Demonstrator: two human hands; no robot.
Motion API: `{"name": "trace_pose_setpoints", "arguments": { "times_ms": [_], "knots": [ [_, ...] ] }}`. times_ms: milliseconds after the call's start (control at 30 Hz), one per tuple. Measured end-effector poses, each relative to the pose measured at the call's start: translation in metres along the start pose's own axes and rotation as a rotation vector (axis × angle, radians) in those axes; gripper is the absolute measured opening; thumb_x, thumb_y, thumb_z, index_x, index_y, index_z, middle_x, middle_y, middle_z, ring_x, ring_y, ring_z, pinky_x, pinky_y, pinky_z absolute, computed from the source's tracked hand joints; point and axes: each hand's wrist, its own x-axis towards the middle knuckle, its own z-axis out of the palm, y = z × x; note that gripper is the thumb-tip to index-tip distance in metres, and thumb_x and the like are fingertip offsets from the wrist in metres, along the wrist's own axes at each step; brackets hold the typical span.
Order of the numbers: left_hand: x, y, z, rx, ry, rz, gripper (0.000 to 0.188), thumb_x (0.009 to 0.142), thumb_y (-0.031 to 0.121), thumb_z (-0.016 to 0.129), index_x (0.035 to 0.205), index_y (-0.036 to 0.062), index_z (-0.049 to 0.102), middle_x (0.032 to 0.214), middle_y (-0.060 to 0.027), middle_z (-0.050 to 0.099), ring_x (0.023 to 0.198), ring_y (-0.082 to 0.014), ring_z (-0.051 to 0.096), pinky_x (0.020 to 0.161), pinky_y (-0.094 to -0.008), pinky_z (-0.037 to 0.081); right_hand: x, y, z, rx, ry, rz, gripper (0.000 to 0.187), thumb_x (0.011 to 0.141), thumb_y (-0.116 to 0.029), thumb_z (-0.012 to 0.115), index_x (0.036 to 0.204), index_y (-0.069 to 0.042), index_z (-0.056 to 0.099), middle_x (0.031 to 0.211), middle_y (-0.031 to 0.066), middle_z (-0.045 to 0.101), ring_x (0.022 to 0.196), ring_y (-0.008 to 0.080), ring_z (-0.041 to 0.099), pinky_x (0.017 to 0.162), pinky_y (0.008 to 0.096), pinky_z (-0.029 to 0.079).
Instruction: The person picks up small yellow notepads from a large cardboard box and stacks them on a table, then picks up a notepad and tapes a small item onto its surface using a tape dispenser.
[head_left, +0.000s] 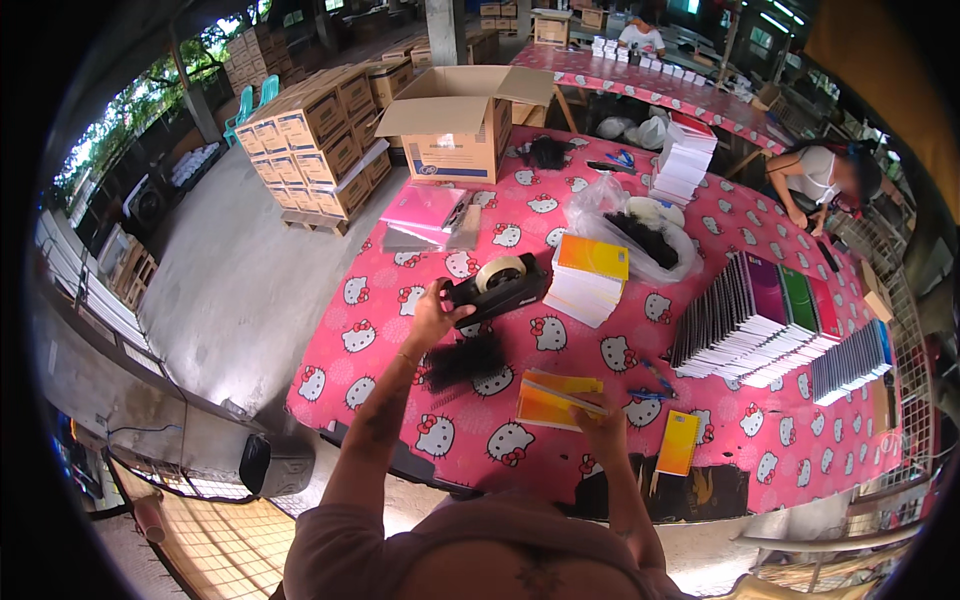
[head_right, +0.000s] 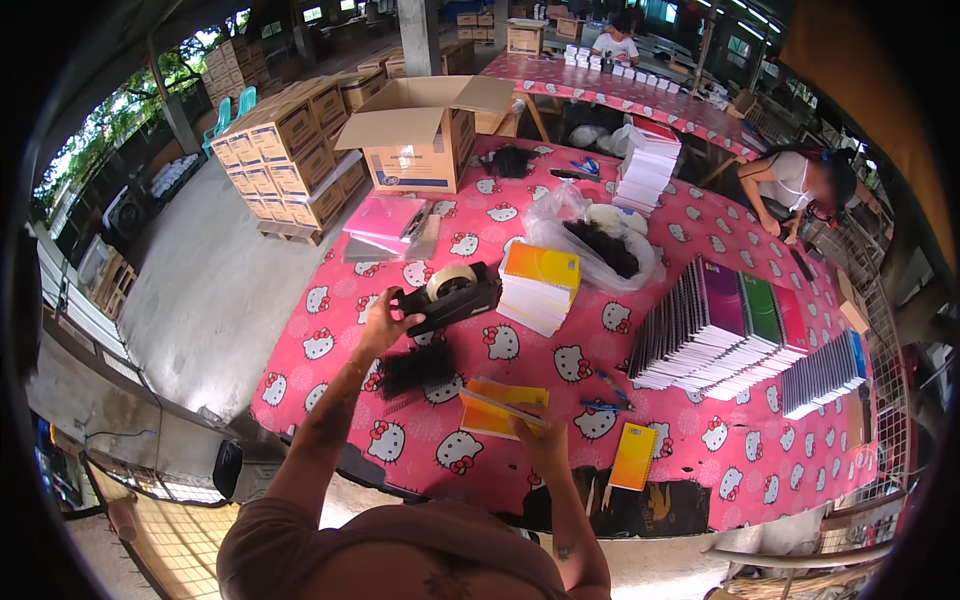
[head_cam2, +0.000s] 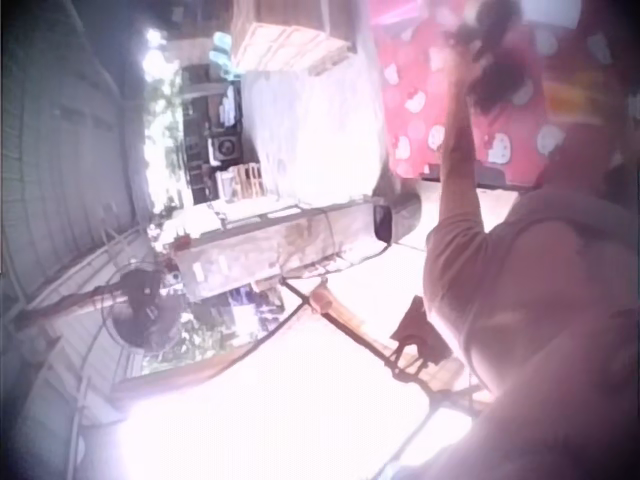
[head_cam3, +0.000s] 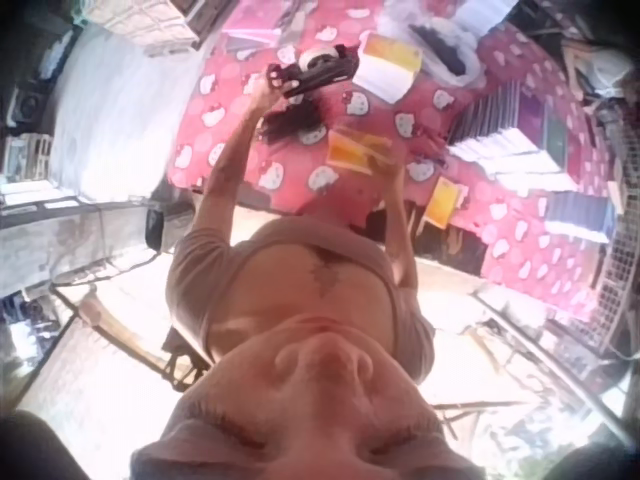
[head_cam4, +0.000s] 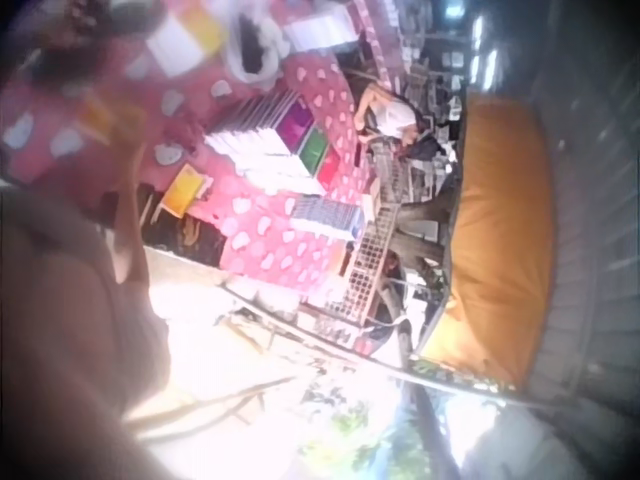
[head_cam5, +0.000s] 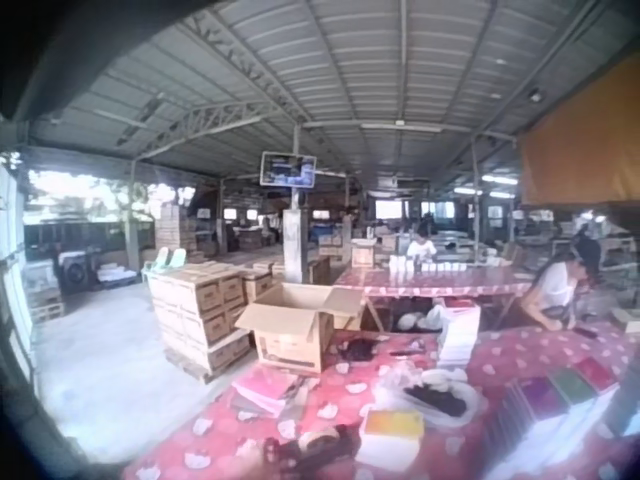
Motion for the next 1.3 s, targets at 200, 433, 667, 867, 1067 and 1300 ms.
{"name": "trace_pose_setpoints", "arguments": {
  "times_ms": [200, 433, 667, 867, 1067, 1300],
  "knots": [
    [0.029, 0.035, 0.085, 0.192, 0.301, -0.232, 0.075, 0.064, 0.045, 0.087, 0.105, -0.0018, 0.045, 0.098, -0.0196, 0.054, 0.099, -0.0387, 0.055, 0.084, -0.0456, 0.048, 0.001, 0.003, 0.005, 0.049, -0.011, -0.037, 0.022, 0.086, -0.007, 0.072, 0.107, -0.004, 0.068, 0.095, 0.0033, 0.069, 0.087, 0.0090, 0.062, 0.076, 0.0242, 0.050],
    [0.012, 0.069, 0.085, 0.269, 0.244, -0.367, 0.069, 0.065, 0.045, 0.085, 0.099, 0.0003, 0.044, 0.097, -0.0186, 0.053, 0.092, -0.0388, 0.058, 0.074, -0.0481, 0.051, -0.001, 0.010, 0.002, -0.029, 0.020, 0.046, 0.022, 0.087, -0.008, 0.071, 0.108, -0.004, 0.069, 0.095, 0.0034, 0.070, 0.085, 0.0079, 0.062, 0.075, 0.0243, 0.051],
    [0.034, 0.060, 0.073, 0.277, 0.158, -0.339, 0.077, 0.065, 0.054, 0.083, 0.102, -0.0011, 0.045, 0.102, -0.0203, 0.054, 0.094, -0.0404, 0.060, 0.076, -0.0486, 0.053, -0.003, -0.005, 0.001, -0.077, -0.033, 0.025, 0.024, 0.088, -0.010, 0.070, 0.111, -0.002, 0.069, 0.094, 0.0034, 0.070, 0.086, 0.0087, 0.062, 0.077, 0.0244, 0.051],
    [-0.005, 0.064, 0.036, 0.029, 0.103, -0.023, 0.088, 0.079, 0.054, 0.073, 0.135, -0.0046, 0.038, 0.114, -0.0261, 0.053, 0.106, -0.0439, 0.054, 0.091, -0.0480, 0.048, -0.001, 0.001, 0.001, -0.069, -0.047, 0.027, 0.025, 0.087, -0.011, 0.071, 0.110, -0.002, 0.068, 0.094, 0.0038, 0.070, 0.085, 0.0090, 0.062, 0.077, 0.0241, 0.051],
    [-0.128, 0.057, -0.003, 0.537, -0.143, 0.168, 0.042, 0.084, 0.020, 0.069, 0.121, 0.0036, 0.057, 0.116, -0.0169, 0.057, 0.103, -0.0317, 0.058, 0.083, -0.0415, 0.050, 0.002, -0.003, 0.000, -0.141, -0.047, 0.003, 0.026, 0.090, -0.012, 0.069, 0.113, -0.002, 0.068, 0.096, 0.0056, 0.071, 0.083, 0.0085, 0.063, 0.074, 0.0240, 0.051],
    [-0.129, 0.089, -0.013, 0.317, 0.005, 0.203, 0.022, 0.091, 0.010, 0.061, 0.112, 0.0036, 0.059, 0.099, -0.0118, 0.062, 0.083, -0.0304, 0.062, 0.068, -0.0409, 0.052, 0.008, 0.011, -0.005, -0.077, -0.049, -0.053, 0.025, 0.089, -0.011, 0.070, 0.112, -0.003, 0.067, 0.097, 0.0059, 0.071, 0.087, 0.0085, 0.063, 0.077, 0.0240, 0.051]
  ]
}}
